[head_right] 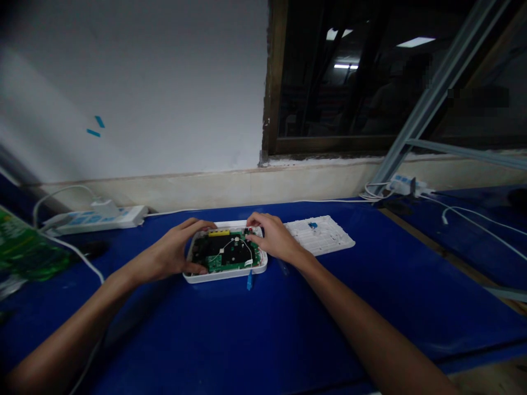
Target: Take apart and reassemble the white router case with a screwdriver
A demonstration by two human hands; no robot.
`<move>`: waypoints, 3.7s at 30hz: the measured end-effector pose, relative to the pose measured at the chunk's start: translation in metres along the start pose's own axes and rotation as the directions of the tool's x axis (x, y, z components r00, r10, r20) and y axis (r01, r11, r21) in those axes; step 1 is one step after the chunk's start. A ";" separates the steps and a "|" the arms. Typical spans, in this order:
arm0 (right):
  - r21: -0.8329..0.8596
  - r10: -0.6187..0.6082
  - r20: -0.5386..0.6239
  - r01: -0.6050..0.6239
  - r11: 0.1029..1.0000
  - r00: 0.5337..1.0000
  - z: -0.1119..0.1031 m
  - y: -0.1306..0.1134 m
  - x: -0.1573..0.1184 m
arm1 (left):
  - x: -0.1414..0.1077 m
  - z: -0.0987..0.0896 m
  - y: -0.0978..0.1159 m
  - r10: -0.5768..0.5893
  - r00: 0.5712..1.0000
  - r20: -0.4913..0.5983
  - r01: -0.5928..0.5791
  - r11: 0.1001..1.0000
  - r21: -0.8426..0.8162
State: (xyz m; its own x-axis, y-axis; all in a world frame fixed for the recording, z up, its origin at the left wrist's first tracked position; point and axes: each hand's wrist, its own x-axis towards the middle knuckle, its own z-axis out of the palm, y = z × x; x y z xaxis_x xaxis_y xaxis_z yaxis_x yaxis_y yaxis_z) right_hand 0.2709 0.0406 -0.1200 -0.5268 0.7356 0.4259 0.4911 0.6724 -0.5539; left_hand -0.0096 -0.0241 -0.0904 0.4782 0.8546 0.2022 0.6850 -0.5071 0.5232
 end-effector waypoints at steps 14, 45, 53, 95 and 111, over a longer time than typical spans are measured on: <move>-0.016 0.008 0.049 -0.007 1.000 0.999 -0.011 0.006 -0.006 | 0.007 -0.003 -0.015 0.021 0.997 0.078 -0.020 1.000 -0.012; -0.033 0.339 0.065 -0.338 0.941 0.939 -0.132 0.039 -0.034 | 0.033 0.025 0.069 0.063 0.997 0.036 -0.057 0.986 -0.156; 0.031 -0.135 -0.176 0.142 0.989 0.975 -0.050 -0.048 -0.009 | 0.011 0.023 0.058 -0.417 0.909 -0.006 0.154 0.347 -0.925; -0.197 -0.175 -0.125 0.148 0.969 0.977 -0.013 -0.028 -0.018 | -0.010 -0.011 0.010 -0.583 0.802 -0.130 0.135 0.389 -0.911; -0.097 -0.181 -0.292 0.159 0.983 0.939 0.009 -0.026 -0.014 | -0.008 -0.005 0.010 -0.530 0.841 -0.108 0.114 0.369 -0.922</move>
State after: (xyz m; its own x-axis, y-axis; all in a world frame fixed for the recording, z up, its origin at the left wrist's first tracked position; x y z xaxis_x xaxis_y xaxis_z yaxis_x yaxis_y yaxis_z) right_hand 0.2589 0.0122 -0.1178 -0.3806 0.5935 0.7092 0.4660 0.7855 -0.4073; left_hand -0.0093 -0.0355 -0.0825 -0.0206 0.9996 -0.0176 -0.1998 0.0131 0.9797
